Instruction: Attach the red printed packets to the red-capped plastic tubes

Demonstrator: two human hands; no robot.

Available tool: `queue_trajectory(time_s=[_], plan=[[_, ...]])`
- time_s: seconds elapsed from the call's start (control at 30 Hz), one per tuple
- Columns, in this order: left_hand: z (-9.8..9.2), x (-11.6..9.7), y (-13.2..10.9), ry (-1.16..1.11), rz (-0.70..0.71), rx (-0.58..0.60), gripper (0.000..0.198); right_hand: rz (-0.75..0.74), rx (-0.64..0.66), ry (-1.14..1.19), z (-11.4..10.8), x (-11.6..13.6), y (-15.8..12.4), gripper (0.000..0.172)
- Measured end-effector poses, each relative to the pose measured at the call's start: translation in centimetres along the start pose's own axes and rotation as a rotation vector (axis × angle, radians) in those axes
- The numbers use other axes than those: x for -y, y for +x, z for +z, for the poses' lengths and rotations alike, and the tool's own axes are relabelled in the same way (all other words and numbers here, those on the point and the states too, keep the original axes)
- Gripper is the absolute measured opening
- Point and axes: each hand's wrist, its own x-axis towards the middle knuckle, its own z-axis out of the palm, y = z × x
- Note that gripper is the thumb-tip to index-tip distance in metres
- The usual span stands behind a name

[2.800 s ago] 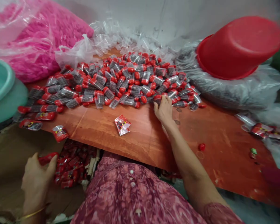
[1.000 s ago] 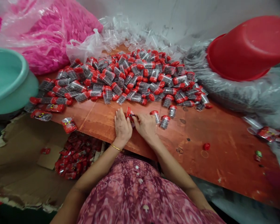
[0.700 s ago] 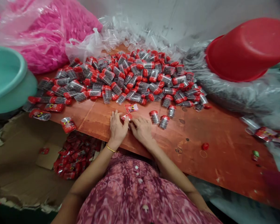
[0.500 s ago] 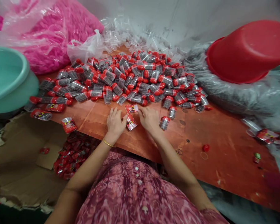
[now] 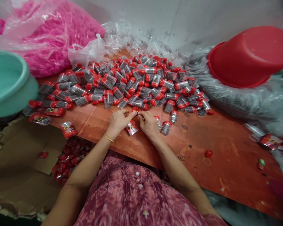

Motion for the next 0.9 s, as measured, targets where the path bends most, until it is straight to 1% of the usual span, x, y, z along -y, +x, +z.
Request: queue_trajectory(time_s=[0.1,0.17,0.23,0.27,0.3,0.37,0.43,0.5,0.57,0.63,0.7,0.73,0.8,0.87,0.9], plan=[[-0.2,-0.3,-0.5,-0.176,0.004,0.059,0.033,-0.011,-0.069,0.077,-1.3,1.3,-1.7,0.029],[-0.5,-0.2,-0.7,-0.196,0.015,0.116,0.033,0.009,-0.128,0.143,-2.0,1.5,-2.5,0.028],[-0.7,0.1,-0.9,-0.199,0.048,0.183,0.035,0.049,-0.149,0.229,-2.1,0.9,-2.8,0.036],[-0.8,0.3,-0.9,-0.208,0.068,0.214,0.036,0.067,-0.115,0.285,-2.0,0.4,-2.8,0.039],[-0.8,0.5,-1.0,-0.217,0.085,0.24,0.036,0.084,-0.059,0.345,-1.7,-0.1,-2.8,0.039],[-0.9,0.8,-1.0,-0.228,0.118,0.281,0.036,0.112,0.052,0.457,-1.0,-0.9,-2.8,0.03],[-1.0,0.9,-1.0,-0.195,0.136,0.295,0.038,0.134,0.087,0.514,-0.4,-1.1,-2.8,0.027],[-1.2,0.9,-1.1,-0.093,0.132,0.26,0.041,0.145,0.078,0.522,-0.1,-0.9,-2.9,0.029],[-1.2,0.8,-1.2,0.058,0.136,0.193,0.043,0.155,0.078,0.507,-0.1,-0.5,-2.9,0.032],[-0.9,0.9,-1.5,0.202,0.166,0.138,0.041,0.179,0.061,0.501,-0.3,-0.3,-2.9,0.033],[-0.6,0.9,-1.6,0.296,0.197,0.1,0.037,0.221,0.014,0.549,-0.6,-0.3,-2.8,0.033],[-0.4,1.0,-1.7,0.32,0.208,0.075,0.035,0.251,-0.014,0.593,-0.7,-0.4,-2.8,0.033],[-0.3,0.9,-1.9,0.313,0.229,0.008,0.04,0.315,-0.061,0.689,-1.1,-0.6,-2.8,0.035],[-0.5,0.6,-2.3,0.242,0.245,-0.08,0.044,0.358,-0.089,0.744,-1.6,-0.6,-2.9,0.038],[-0.6,0.3,-2.6,0.184,0.246,-0.117,0.043,0.368,-0.105,0.747,-1.8,-0.5,-3.0,0.039]])
